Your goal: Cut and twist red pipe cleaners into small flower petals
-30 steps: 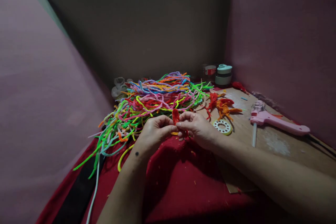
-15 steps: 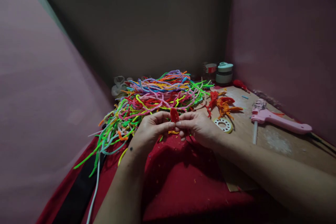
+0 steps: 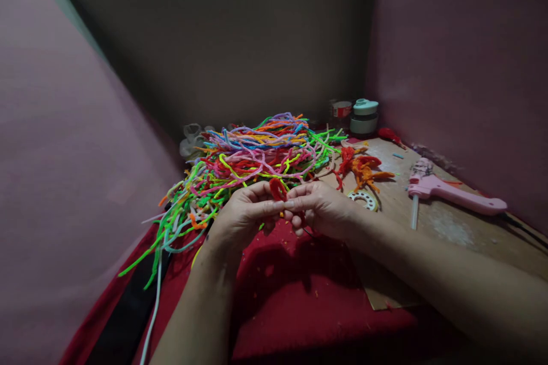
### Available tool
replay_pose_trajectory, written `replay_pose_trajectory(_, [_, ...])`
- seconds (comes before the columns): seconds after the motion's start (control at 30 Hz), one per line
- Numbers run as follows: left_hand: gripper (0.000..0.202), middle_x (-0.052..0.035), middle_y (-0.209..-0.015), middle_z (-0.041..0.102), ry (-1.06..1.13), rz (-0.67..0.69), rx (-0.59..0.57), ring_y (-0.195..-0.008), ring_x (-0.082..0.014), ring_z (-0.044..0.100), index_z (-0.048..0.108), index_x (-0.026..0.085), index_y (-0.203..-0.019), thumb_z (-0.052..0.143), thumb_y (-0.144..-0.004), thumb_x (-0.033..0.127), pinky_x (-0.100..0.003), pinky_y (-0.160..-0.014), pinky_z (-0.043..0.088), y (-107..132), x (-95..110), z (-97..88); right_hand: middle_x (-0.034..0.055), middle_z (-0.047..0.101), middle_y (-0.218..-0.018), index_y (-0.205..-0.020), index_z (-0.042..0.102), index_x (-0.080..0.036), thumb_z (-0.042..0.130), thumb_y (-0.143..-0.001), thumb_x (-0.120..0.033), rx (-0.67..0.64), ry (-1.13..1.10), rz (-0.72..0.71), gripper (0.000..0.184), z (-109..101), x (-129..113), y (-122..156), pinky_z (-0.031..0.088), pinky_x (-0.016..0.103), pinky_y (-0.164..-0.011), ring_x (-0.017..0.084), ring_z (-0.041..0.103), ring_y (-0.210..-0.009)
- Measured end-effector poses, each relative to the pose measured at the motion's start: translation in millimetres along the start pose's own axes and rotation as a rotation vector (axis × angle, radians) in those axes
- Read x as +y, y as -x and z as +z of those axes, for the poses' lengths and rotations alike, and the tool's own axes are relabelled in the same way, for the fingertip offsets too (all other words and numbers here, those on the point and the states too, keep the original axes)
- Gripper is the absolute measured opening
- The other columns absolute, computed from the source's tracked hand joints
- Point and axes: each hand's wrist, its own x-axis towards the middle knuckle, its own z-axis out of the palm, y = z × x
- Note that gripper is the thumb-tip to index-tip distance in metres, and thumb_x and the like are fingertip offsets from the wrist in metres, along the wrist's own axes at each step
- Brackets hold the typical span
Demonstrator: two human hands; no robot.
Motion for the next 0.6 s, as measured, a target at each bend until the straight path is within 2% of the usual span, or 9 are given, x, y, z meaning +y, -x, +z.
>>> replay_pose_trajectory(0.13, [0.018,-0.0011,-0.061,0.06,-0.047,0.012,0.008,-0.045,-0.0075,0.048,0.059,0.012,-0.075,0.07,-0.067,0.024,-0.019,-0.042,0.033,0.3,0.7,0.5,0.0018,0.062,-0.055,-0.067,0.054,-0.013,0.07,-0.06,-0.018,0.003,0.02,-0.023,0.019,-1.9,2.2,-1.4,0.046,0.023,-0.043,0.01,0.054,-0.043])
replay_pose_trajectory(0.3, [0.016,-0.0012,-0.064,0.06,-0.079,0.026,0.001,-0.048,-0.008,0.049,0.061,0.013,-0.078,0.068,-0.07,0.025,-0.021,-0.045,0.033,2.0,1.9,1.1,0.0011,0.063,-0.06,-0.075,0.053,-0.014,0.069,-0.062,-0.019,0.024,0.095,-0.183,0.021,1.3,5.2,-0.3,0.047,0.024,-0.045,0.011,0.056,-0.047])
replay_pose_trajectory(0.43, [0.015,-0.0002,-0.062,0.058,-0.097,0.042,-0.006,-0.048,-0.0073,0.047,0.06,0.012,-0.077,0.067,-0.071,0.025,-0.021,-0.045,0.032,2.4,0.5,0.7,-0.0016,0.061,-0.06,-0.078,0.051,-0.017,0.064,-0.068,-0.022,0.1,0.18,-0.267,0.017,7.2,5.6,2.7,0.045,0.023,-0.043,0.01,0.054,-0.043])
replay_pose_trajectory(0.6, [0.014,-0.0007,-0.065,0.06,-0.105,0.049,0.024,-0.049,-0.0078,0.048,0.059,0.014,-0.08,0.065,-0.072,0.024,-0.02,-0.045,0.034,1.1,-1.6,4.4,-0.0044,0.056,-0.053,-0.071,0.049,-0.017,0.059,-0.069,-0.018,0.21,0.314,-0.322,0.01,9.7,6.1,2.3,0.044,0.022,-0.043,0.008,0.052,-0.041])
